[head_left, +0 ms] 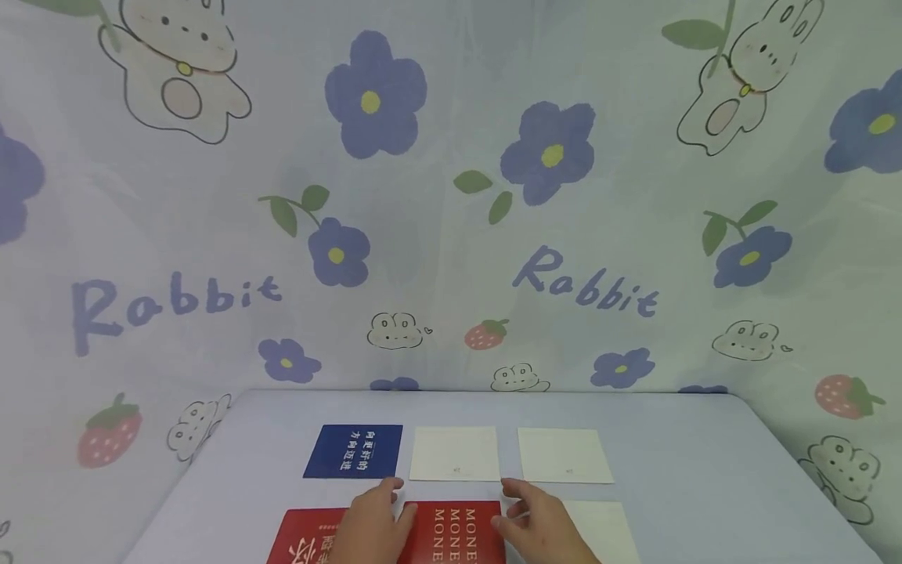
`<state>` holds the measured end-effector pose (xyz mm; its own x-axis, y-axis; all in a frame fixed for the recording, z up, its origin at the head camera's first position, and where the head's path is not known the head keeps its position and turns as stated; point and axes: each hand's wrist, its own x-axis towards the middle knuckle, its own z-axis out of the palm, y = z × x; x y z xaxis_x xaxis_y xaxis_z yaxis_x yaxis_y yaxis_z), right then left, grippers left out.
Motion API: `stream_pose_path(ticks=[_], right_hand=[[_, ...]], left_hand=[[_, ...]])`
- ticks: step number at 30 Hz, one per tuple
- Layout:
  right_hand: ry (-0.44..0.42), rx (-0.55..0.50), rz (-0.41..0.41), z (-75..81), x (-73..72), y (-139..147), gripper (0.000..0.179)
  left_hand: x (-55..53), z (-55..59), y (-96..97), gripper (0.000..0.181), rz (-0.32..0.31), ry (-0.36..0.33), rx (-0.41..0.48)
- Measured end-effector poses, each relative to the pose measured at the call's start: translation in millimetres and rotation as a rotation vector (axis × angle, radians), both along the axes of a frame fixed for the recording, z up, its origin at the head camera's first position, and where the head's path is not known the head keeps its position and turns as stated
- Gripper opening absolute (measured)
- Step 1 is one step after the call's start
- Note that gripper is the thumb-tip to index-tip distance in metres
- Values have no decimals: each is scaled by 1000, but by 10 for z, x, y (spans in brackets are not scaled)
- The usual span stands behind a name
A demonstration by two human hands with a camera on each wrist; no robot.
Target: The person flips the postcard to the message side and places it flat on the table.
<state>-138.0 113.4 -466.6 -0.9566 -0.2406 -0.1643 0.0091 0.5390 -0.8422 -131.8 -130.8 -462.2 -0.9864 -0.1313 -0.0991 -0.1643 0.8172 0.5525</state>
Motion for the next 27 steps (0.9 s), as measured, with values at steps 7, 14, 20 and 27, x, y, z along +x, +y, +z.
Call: stream_pose_path(ticks=[7, 14, 20, 27], right_hand=[[-3, 30, 32, -19, 45, 13, 57], [-61, 58, 19, -38, 60, -25, 57], [-64, 54, 24, -72, 65, -41, 54], [-60, 30, 57, -95, 68, -38, 50]], left_hand=[[43, 19, 42, 42, -24, -13, -66], [57, 34, 67, 42, -52, -57, -80], [52, 12, 67, 45, -54, -93, -63], [65, 2, 68, 45, -66, -69, -46]])
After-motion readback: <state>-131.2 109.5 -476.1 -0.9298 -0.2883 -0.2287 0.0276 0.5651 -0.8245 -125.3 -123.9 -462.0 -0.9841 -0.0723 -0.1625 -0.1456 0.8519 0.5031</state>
